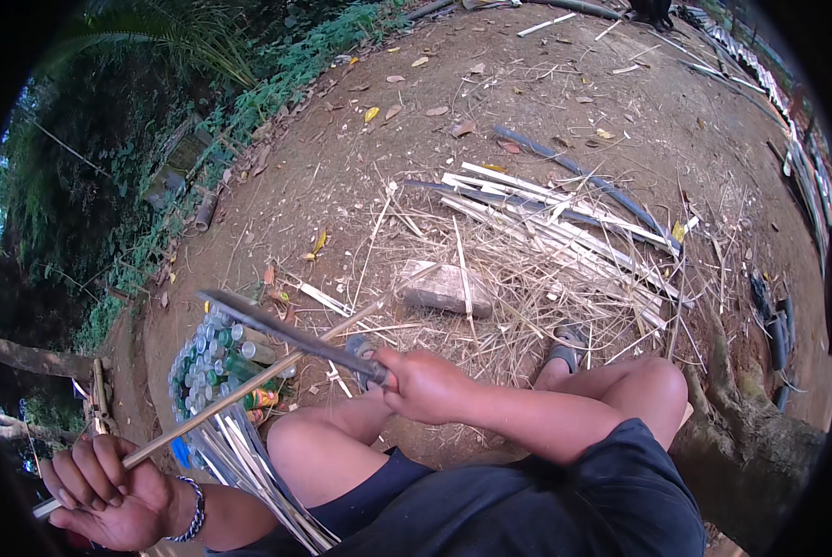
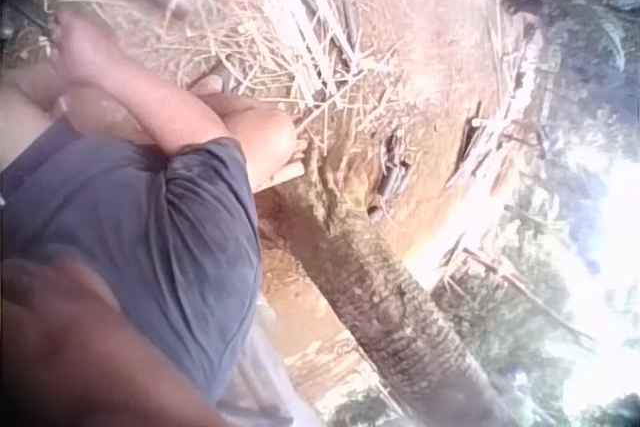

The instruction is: The person shaves a wooden strip by hand using a machete while holding the wood against a wooden block on the ground.

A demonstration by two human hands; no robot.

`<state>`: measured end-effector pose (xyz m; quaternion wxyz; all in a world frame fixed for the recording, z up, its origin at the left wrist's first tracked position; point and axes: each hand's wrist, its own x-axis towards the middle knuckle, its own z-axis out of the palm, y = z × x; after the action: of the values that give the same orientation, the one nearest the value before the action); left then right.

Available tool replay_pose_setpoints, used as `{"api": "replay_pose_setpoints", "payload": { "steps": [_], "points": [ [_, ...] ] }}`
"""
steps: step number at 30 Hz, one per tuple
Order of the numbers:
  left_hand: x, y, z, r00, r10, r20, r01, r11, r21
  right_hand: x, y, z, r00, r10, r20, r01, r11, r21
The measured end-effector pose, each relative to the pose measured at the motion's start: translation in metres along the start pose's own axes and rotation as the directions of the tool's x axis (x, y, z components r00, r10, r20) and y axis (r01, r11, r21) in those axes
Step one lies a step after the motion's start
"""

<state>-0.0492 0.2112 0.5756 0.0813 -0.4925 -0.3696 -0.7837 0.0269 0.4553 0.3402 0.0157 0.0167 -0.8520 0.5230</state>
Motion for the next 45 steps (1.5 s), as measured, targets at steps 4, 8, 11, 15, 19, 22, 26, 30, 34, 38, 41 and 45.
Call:
{"api": "replay_pose_setpoints", "payload": {
  "steps": [4,8,11,15,19,22,26,30,34,38,41,45],
  "points": [
    [0.01,-0.001,-0.005,0.999,-0.001,-0.043,0.003,0.999,0.036,0.002,0.08,0.014,0.933,0.35,-0.083,-0.355,0.934,-0.043],
    [0.006,0.002,0.002,1.0,-0.023,0.018,0.023,1.0,-0.009,0.011,0.166,0.002,0.879,0.404,-0.253,-0.441,0.89,-0.114],
    [0.01,-0.002,-0.008,1.0,-0.022,0.022,0.022,1.0,0.005,0.001,0.078,0.02,0.937,0.324,-0.131,-0.326,0.945,0.007],
    [0.016,0.0,-0.014,0.995,-0.076,0.058,0.078,0.996,-0.032,0.009,0.039,0.005,0.998,0.011,-0.061,-0.013,0.999,-0.043],
    [0.023,-0.007,-0.016,0.997,-0.073,-0.036,0.072,0.997,-0.012,0.008,0.199,0.002,0.826,0.55,-0.126,-0.559,0.828,-0.044],
    [0.021,-0.003,-0.018,1.0,-0.024,0.0,0.024,1.0,0.001,0.029,0.183,-0.024,0.809,0.57,-0.146,-0.585,0.806,-0.091],
    [0.042,0.029,-0.027,1.0,-0.016,0.025,0.017,1.0,-0.009,0.017,0.151,-0.006,0.818,0.56,-0.13,-0.57,0.819,-0.063],
    [0.054,0.035,-0.038,0.994,-0.11,-0.009,0.11,0.993,0.037,-0.004,0.15,0.006,0.826,0.56,-0.063,-0.564,0.822,-0.084],
    [0.059,0.022,-0.052,0.996,-0.092,0.001,0.092,0.995,0.027,-0.011,0.152,0.014,0.804,0.593,-0.054,-0.591,0.805,0.048],
    [0.05,0.005,-0.063,0.996,-0.088,0.003,0.088,0.996,-0.003,-0.005,0.107,0.01,0.859,0.508,-0.068,-0.499,0.859,0.117],
    [0.047,-0.001,-0.07,0.996,-0.09,-0.007,0.09,0.996,-0.003,0.006,0.047,-0.003,0.956,0.29,-0.047,-0.289,0.957,0.033],
    [0.051,-0.006,-0.062,0.995,-0.102,0.021,0.103,0.994,-0.04,0.014,0.077,-0.017,0.942,0.334,0.025,-0.327,0.934,-0.141]
  ]
}}
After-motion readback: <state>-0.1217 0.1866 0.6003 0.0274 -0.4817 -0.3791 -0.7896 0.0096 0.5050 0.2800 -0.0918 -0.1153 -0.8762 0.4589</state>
